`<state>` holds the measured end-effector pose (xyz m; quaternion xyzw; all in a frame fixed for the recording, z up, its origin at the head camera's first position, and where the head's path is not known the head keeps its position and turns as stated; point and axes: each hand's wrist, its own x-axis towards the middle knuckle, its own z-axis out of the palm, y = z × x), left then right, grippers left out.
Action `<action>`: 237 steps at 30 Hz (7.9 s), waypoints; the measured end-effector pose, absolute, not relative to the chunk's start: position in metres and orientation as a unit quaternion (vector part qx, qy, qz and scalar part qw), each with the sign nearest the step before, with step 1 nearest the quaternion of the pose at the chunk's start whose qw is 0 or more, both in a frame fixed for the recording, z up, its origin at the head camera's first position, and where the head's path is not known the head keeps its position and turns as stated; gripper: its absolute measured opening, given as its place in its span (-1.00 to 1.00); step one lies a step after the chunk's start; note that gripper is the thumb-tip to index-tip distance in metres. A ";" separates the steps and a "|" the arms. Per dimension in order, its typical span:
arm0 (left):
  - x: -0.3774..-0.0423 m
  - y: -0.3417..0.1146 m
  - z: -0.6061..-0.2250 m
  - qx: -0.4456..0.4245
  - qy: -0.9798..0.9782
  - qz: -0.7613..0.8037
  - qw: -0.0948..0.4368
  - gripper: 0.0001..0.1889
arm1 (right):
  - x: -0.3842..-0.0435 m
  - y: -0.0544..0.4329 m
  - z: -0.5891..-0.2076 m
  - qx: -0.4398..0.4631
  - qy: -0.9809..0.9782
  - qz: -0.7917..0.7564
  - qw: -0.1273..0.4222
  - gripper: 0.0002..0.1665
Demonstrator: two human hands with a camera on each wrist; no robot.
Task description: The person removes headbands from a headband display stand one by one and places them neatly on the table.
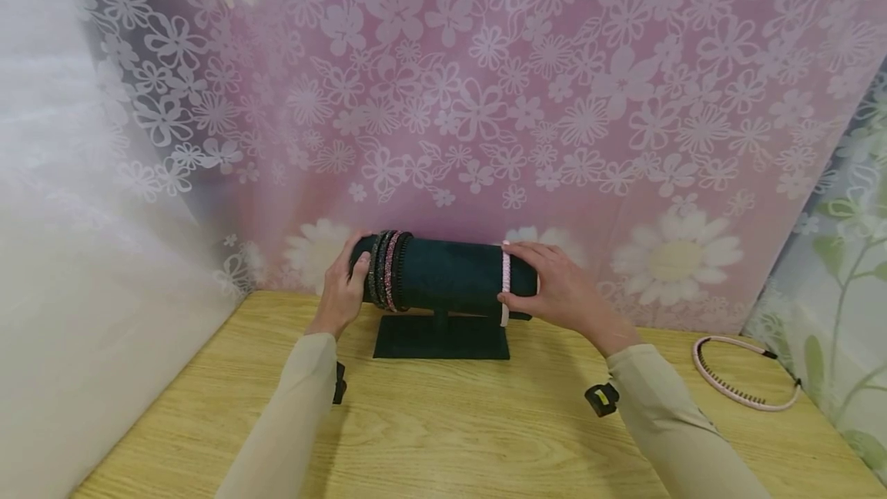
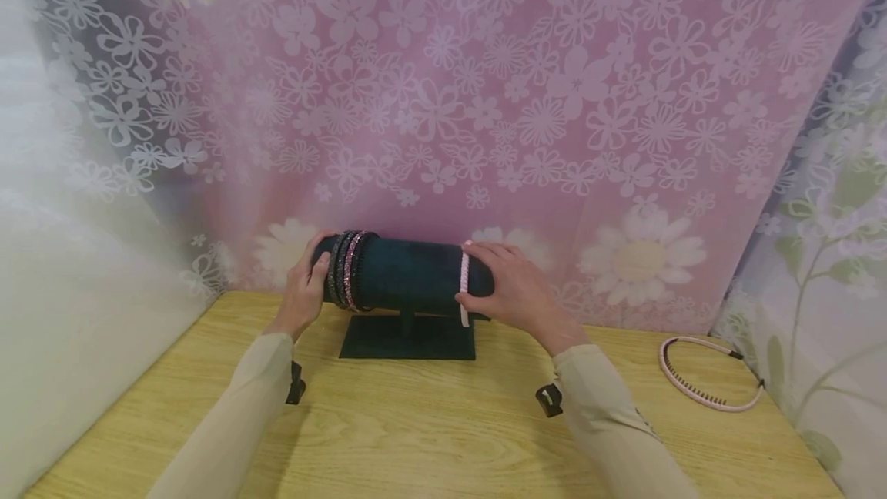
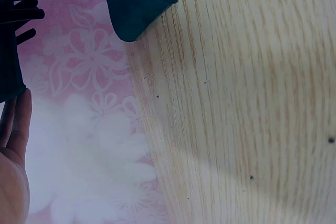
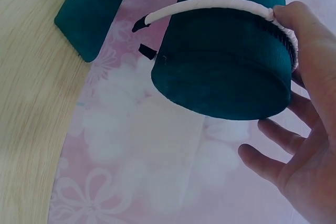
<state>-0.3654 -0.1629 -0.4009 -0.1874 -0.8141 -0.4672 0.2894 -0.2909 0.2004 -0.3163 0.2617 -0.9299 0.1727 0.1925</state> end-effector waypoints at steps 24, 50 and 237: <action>-0.367 -0.163 -0.403 -0.187 -0.814 -0.465 0.294 -0.48 | -0.288 0.209 -0.317 0.262 -0.928 0.180 0.194 -0.06; -0.364 -0.162 -0.402 -0.186 -0.815 -0.465 0.292 -0.48 | -0.284 0.215 -0.319 0.249 -0.930 0.224 0.148 -0.06; -0.364 -0.161 -0.402 -0.181 -0.810 -0.479 0.286 -0.48 | -0.231 0.353 -0.413 0.174 -0.945 0.191 0.198 -0.59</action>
